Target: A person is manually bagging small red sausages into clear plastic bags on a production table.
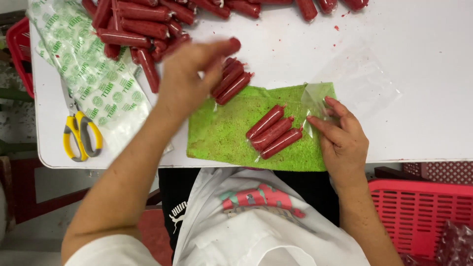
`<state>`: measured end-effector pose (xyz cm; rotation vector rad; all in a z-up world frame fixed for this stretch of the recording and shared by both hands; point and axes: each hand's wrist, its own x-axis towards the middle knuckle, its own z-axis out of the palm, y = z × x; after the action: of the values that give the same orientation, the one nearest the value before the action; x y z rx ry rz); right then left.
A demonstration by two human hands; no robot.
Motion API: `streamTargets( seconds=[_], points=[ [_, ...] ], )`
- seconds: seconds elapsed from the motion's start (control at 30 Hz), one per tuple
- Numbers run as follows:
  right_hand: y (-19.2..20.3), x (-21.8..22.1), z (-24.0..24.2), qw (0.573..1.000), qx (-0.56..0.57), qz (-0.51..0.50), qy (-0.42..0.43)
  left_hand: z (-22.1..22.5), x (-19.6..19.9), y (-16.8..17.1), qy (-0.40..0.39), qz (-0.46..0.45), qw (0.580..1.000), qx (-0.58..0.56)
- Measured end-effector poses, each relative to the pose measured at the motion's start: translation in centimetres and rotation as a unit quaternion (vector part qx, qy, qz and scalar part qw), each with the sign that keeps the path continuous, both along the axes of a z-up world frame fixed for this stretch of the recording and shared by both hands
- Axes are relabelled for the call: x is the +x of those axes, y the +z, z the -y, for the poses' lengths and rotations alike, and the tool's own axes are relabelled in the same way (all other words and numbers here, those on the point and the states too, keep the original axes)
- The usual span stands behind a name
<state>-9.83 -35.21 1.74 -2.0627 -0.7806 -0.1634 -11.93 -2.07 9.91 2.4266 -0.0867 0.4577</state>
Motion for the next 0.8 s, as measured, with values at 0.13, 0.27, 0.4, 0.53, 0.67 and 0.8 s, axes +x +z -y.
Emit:
streamTargets(
  seconds=[0.13, 0.27, 0.4, 0.53, 0.67, 0.8],
  points=[
    [0.8, 0.1, 0.1, 0.999, -0.034, 0.009, -0.001, 0.8, -2.2, -5.6, -0.045, -0.002, 0.976, 0.215],
    [1.8, 0.6, 0.3, 0.999, -0.049, -0.006, 0.019, 0.4, -0.4, -3.9, -0.05, -0.051, 0.977, 0.202],
    [2.2, 0.9, 0.6, 0.997, -0.056, -0.058, 0.019, -1.3, 0.5, -2.9, -0.022, -0.006, 1.0, 0.019],
    [2.0, 1.3, 1.9, 0.998, -0.057, -0.037, 0.009, 1.0, -1.8, 0.2, 0.016, -0.097, 0.895, -0.435],
    [2.8, 1.3, 1.7, 0.999, -0.025, 0.027, -0.004, 4.0, -4.8, -1.0, -0.22, -0.124, 0.681, -0.688],
    [3.2, 3.0, -3.1, 0.999, -0.042, -0.004, 0.028, 9.9, -3.3, -0.9, -0.305, -0.188, 0.589, -0.725]
  ],
)
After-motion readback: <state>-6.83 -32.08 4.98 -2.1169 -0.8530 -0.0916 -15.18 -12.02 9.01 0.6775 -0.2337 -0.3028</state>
